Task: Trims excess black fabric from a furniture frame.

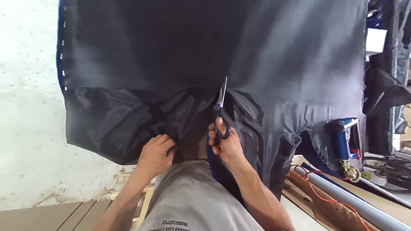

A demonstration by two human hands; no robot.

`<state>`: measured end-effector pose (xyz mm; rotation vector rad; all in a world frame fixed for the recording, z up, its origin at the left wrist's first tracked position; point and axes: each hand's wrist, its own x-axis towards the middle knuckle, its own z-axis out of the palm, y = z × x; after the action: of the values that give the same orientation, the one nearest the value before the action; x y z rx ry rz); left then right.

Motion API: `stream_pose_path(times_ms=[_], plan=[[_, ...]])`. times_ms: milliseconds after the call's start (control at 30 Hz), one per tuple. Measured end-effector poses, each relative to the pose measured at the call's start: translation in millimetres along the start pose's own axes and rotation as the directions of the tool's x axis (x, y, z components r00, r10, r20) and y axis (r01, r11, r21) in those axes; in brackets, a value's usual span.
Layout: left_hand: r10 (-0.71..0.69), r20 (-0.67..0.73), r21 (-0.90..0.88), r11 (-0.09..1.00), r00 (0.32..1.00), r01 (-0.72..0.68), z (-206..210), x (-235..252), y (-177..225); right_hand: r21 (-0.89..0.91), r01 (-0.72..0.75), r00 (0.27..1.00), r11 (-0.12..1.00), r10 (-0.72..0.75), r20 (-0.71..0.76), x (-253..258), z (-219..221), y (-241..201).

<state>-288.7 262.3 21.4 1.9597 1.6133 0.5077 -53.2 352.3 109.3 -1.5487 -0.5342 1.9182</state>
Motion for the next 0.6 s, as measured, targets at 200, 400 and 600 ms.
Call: stream_pose_path(times_ms=[200,400,600], plan=[[-0.049,0.064,0.034,0.998,0.997,0.047,0,3,-3,-0.049,0.012,0.996,0.999,-0.016,-0.084,-3,9,7],[0.001,-0.333,0.154,0.987,0.943,0.053,12,47,45,-0.107,-0.012,1.0,0.994,0.011,-0.004,-8,-19,-5],[0.215,-0.478,0.39,0.921,0.852,-0.013,58,137,59,-0.375,-0.052,0.992,0.925,0.092,0.088,0,-69,-46]])
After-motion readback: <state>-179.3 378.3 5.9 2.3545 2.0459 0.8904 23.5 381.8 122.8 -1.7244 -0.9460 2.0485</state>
